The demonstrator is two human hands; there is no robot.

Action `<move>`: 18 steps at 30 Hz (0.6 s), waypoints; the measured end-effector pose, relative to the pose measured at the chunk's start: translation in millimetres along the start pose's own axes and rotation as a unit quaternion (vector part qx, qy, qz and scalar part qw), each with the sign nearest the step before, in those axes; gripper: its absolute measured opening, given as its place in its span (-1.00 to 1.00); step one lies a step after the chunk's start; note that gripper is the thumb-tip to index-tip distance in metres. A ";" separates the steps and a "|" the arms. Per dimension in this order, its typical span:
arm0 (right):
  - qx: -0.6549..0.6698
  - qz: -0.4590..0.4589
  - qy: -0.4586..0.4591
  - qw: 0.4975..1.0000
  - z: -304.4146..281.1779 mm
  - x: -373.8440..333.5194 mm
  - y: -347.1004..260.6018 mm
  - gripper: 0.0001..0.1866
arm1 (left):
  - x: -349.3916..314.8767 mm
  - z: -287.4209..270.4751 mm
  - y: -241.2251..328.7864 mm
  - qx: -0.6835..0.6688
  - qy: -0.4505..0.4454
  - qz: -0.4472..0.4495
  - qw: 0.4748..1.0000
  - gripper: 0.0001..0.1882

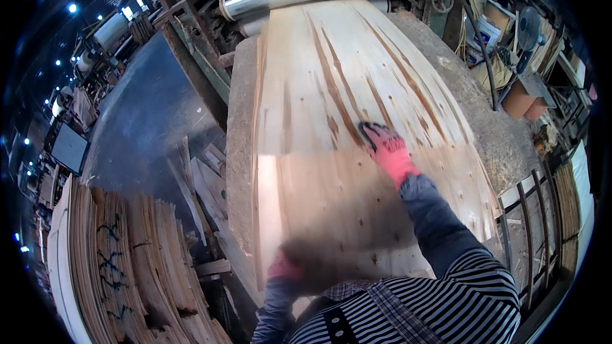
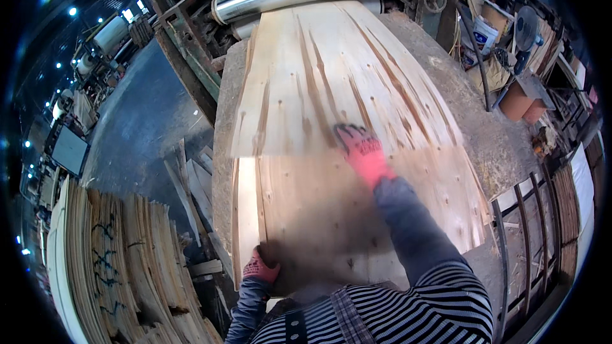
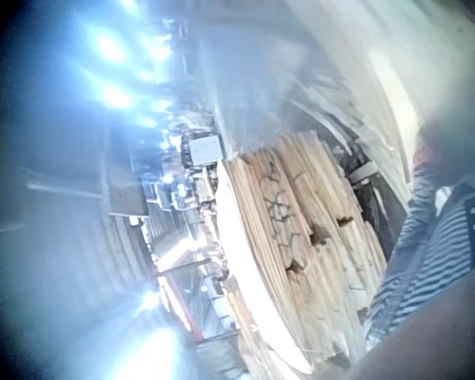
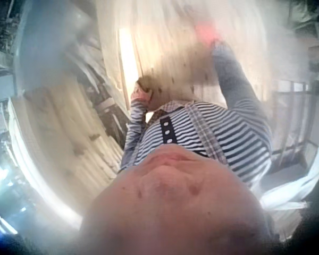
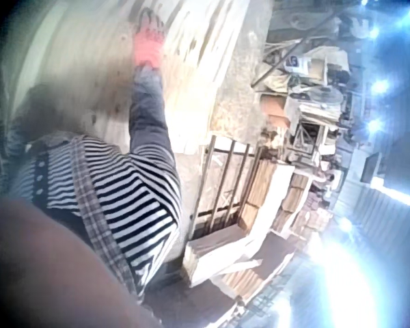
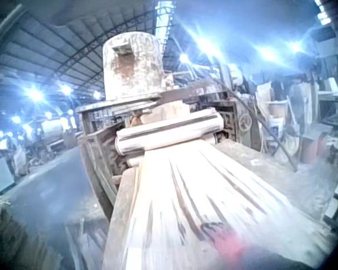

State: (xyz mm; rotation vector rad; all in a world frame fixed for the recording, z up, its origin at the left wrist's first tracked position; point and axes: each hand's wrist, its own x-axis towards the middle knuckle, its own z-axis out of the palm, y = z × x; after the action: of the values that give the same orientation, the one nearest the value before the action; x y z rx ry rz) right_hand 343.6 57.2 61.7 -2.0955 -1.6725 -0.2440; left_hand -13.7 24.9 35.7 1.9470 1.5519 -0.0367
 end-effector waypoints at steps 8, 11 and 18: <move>-0.010 0.033 0.048 0.998 37.7 58.4 -6.3 -0.38 | -8.1 -11.0 23.5 -0.082 0.007 -0.078 0.994 -0.26; 0.076 -0.033 0.013 0.997 12.8 9.1 -38.3 -0.40 | -4.9 1.9 -3.0 -0.158 0.066 -0.085 0.982 -0.32; 0.122 -0.017 -0.101 0.987 -51.9 -151.5 -48.7 -0.40 | 0.7 -1.9 -6.2 0.050 0.053 0.020 0.997 -0.33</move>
State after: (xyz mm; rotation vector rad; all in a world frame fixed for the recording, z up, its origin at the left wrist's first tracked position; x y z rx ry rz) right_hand 266.0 -91.0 57.6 -1.9623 -1.7546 0.1612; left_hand -19.7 27.0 34.1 2.0881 1.6059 0.0060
